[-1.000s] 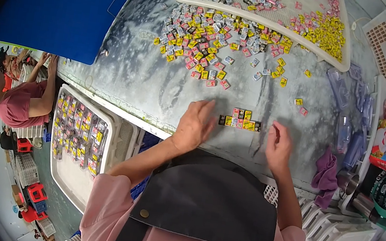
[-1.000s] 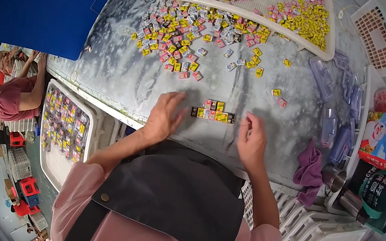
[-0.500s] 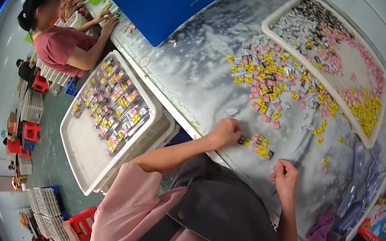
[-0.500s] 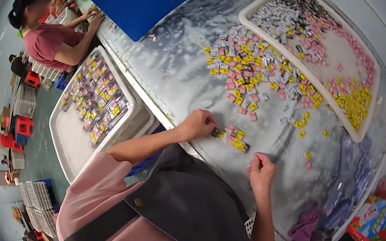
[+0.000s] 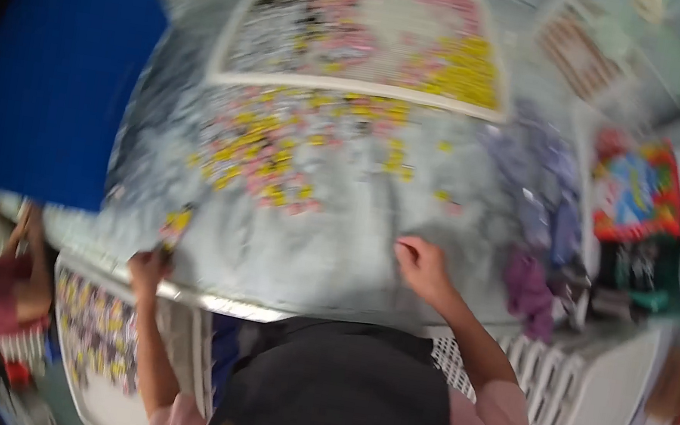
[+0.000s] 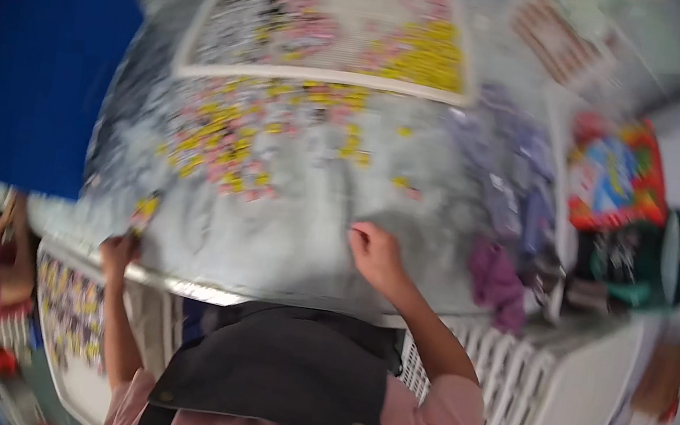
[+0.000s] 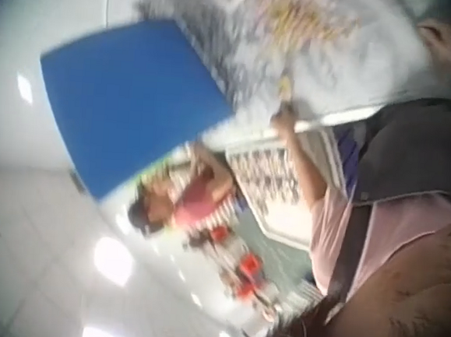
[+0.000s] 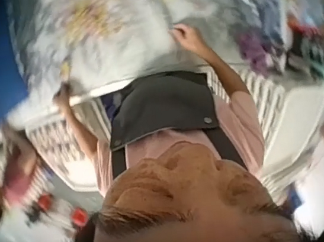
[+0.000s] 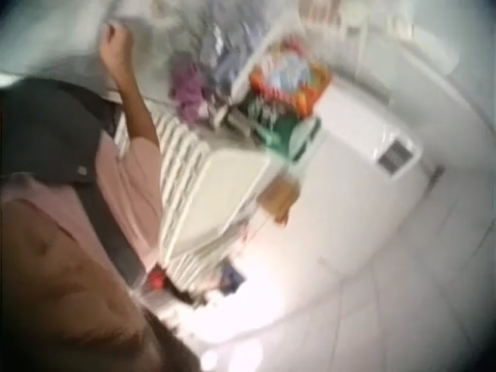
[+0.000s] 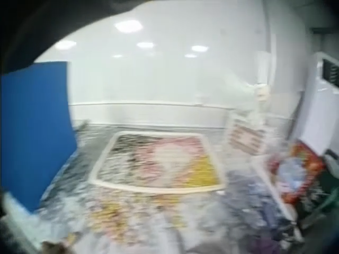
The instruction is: The recorder is arranging small, colorful toy parts into specific configurations on a workbench in a factory setting.
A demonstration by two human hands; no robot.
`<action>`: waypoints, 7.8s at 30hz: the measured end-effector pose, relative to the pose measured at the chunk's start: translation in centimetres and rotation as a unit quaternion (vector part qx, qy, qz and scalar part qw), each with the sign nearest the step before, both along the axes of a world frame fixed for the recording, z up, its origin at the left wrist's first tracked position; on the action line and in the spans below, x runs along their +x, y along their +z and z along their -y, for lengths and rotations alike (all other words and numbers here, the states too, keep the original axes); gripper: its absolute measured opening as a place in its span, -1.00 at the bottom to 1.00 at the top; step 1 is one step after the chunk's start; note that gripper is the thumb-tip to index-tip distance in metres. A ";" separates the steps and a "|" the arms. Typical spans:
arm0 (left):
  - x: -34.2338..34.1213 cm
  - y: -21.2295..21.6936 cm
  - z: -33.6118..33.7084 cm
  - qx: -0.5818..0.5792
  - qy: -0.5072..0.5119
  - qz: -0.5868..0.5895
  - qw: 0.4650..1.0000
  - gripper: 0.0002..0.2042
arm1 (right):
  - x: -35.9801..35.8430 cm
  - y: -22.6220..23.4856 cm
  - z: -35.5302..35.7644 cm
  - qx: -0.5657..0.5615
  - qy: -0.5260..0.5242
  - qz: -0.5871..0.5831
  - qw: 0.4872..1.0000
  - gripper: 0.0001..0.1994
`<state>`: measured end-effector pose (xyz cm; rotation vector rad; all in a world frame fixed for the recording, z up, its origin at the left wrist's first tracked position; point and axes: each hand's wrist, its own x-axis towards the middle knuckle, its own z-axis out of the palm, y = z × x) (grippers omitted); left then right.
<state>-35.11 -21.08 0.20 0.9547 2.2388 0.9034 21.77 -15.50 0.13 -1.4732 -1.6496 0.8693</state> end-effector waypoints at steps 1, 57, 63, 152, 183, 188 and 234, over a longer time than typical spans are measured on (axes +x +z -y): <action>-0.5 0.3 0.4 0.001 0.015 0.004 1.000 -0.78 | 1.9 1.0 -1.0 0.021 0.005 0.036 0.999 -0.86; 18.8 2.9 0.2 0.181 -0.275 -0.209 0.921 -0.53 | -2.2 9.3 7.5 0.274 0.177 0.347 0.879 -0.85; 23.3 -0.4 -8.0 0.170 -0.307 -0.287 0.891 -0.11 | -6.6 5.1 3.9 0.171 0.300 0.228 0.910 -0.78; 31.1 -0.1 -14.7 0.282 -0.417 -0.256 0.825 -0.78 | -3.2 1.8 -12.3 -0.052 0.108 0.215 0.969 -0.83; 35.3 0.3 -14.3 0.269 -0.529 -0.245 0.767 -0.56 | -0.1 3.0 -11.7 -0.012 0.252 0.206 0.945 -0.65; 37.0 -1.0 -15.5 0.290 -0.511 -0.264 0.765 -0.77 | 0.7 2.3 -11.8 0.004 0.237 0.193 0.952 -0.70; 35.7 0.1 -27.6 0.288 -0.451 -0.281 0.797 -0.77 | 2.0 0.9 -12.3 0.051 0.111 0.132 0.984 -0.73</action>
